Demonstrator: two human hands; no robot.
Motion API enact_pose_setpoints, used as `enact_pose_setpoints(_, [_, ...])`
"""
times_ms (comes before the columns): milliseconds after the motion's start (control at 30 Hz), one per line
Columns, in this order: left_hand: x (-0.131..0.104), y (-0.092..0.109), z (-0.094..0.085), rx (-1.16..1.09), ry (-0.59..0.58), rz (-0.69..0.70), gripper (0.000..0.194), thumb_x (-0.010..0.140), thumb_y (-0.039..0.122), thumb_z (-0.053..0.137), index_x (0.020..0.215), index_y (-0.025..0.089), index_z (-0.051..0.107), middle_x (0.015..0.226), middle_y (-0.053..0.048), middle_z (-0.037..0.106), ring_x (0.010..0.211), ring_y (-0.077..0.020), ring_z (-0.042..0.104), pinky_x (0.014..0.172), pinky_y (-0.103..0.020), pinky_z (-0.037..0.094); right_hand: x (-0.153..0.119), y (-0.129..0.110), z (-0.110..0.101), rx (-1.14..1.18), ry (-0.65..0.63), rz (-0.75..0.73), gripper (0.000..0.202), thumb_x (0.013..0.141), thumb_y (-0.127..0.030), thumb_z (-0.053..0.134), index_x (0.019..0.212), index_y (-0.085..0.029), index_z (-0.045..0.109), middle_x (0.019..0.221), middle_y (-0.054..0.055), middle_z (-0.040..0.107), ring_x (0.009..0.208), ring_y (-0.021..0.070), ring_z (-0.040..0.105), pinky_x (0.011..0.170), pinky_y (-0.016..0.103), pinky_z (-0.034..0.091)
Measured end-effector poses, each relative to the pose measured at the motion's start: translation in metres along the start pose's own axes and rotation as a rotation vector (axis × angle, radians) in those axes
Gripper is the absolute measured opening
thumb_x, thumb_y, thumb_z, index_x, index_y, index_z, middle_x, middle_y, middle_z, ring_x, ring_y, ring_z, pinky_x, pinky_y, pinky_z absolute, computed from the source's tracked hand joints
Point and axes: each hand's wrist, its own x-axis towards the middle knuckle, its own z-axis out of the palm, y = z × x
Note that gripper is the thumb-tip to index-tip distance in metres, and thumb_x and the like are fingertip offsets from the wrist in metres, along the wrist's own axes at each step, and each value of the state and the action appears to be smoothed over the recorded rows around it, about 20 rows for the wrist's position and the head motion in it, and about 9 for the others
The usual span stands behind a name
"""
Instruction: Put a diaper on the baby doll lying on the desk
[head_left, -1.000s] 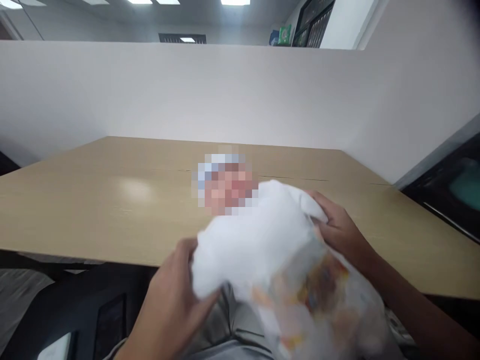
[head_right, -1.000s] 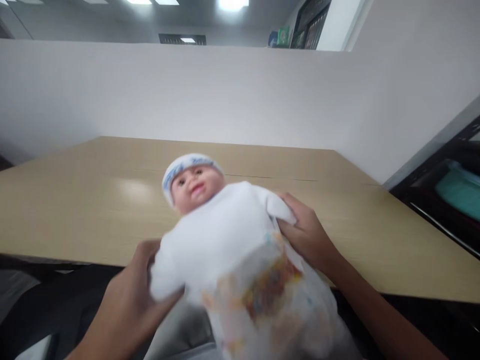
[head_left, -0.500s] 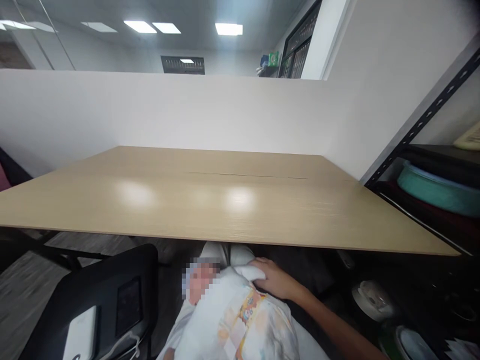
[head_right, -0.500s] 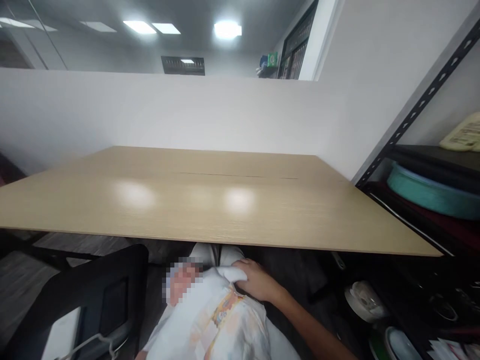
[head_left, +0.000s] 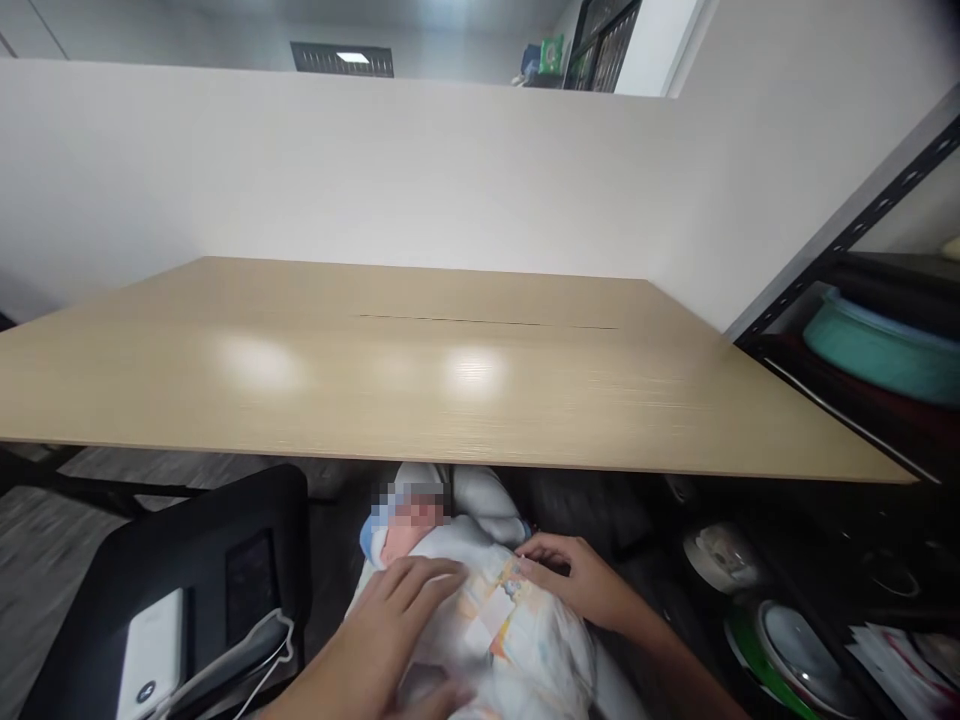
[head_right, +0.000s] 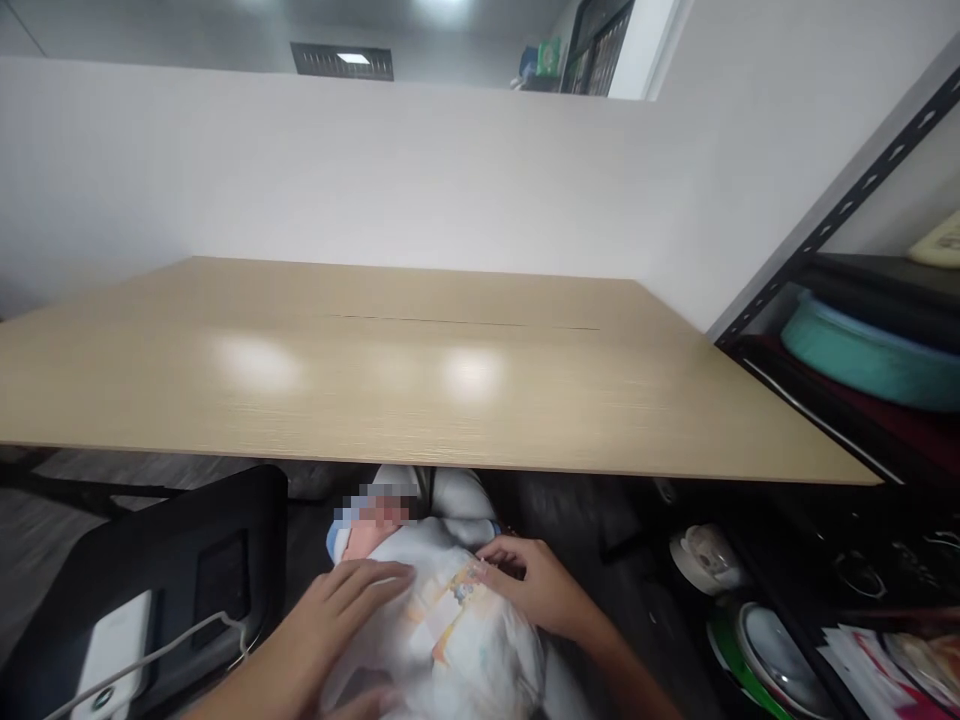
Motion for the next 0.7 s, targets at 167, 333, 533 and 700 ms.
enact_pose_setpoints(167, [0.068, -0.002, 0.014, -0.196, -0.160, 0.191, 0.033, 0.105, 0.039, 0.067, 0.137, 0.029, 0.067, 0.134, -0.008, 0.070, 0.123, -0.0275, 0.062, 0.111, -0.044, 0.047, 0.009, 0.017, 0.002, 0.061, 0.010, -0.011, 0.037, 0.098, -0.054, 0.070, 0.098, -0.019, 0.082, 0.097, 0.010, 0.084, 0.093, 0.0264, 0.077, 0.088, 0.038, 0.056])
enact_pose_setpoints(333, [0.070, -0.021, 0.042, -0.363, -0.100, 0.189, 0.021, 0.102, 0.040, 0.073, 0.119, 0.028, 0.072, 0.124, -0.004, 0.071, 0.117, -0.0236, 0.060, 0.107, -0.039, 0.043, 0.025, 0.050, 0.002, 0.087, 0.120, 0.029, 0.050, 0.089, -0.069, 0.072, 0.085, -0.019, 0.077, 0.081, 0.008, 0.079, 0.080, 0.0245, 0.074, 0.077, 0.036, 0.057])
enact_pose_setpoints(533, [0.049, -0.019, 0.043, -0.461, -0.010, 0.169, 0.011, 0.108, 0.035, 0.065, 0.106, 0.025, 0.069, 0.116, -0.004, 0.073, 0.113, -0.0215, 0.061, 0.104, -0.036, 0.042, 0.032, 0.047, -0.009, -0.019, 0.224, 0.004, 0.049, 0.091, -0.067, 0.070, 0.094, -0.019, 0.080, 0.091, 0.011, 0.080, 0.088, 0.0280, 0.074, 0.086, 0.042, 0.057])
enact_pose_setpoints(700, [0.009, -0.011, 0.027, -0.483, -0.035, 0.249, 0.013, 0.108, 0.035, 0.064, 0.100, 0.025, 0.068, 0.097, -0.002, 0.073, 0.098, -0.0192, 0.062, 0.097, -0.033, 0.045, 0.017, -0.026, 0.000, -0.101, -0.053, -0.217, 0.038, 0.104, -0.047, 0.065, 0.135, -0.029, 0.076, 0.138, 0.008, 0.073, 0.127, 0.0274, 0.067, 0.113, 0.041, 0.050])
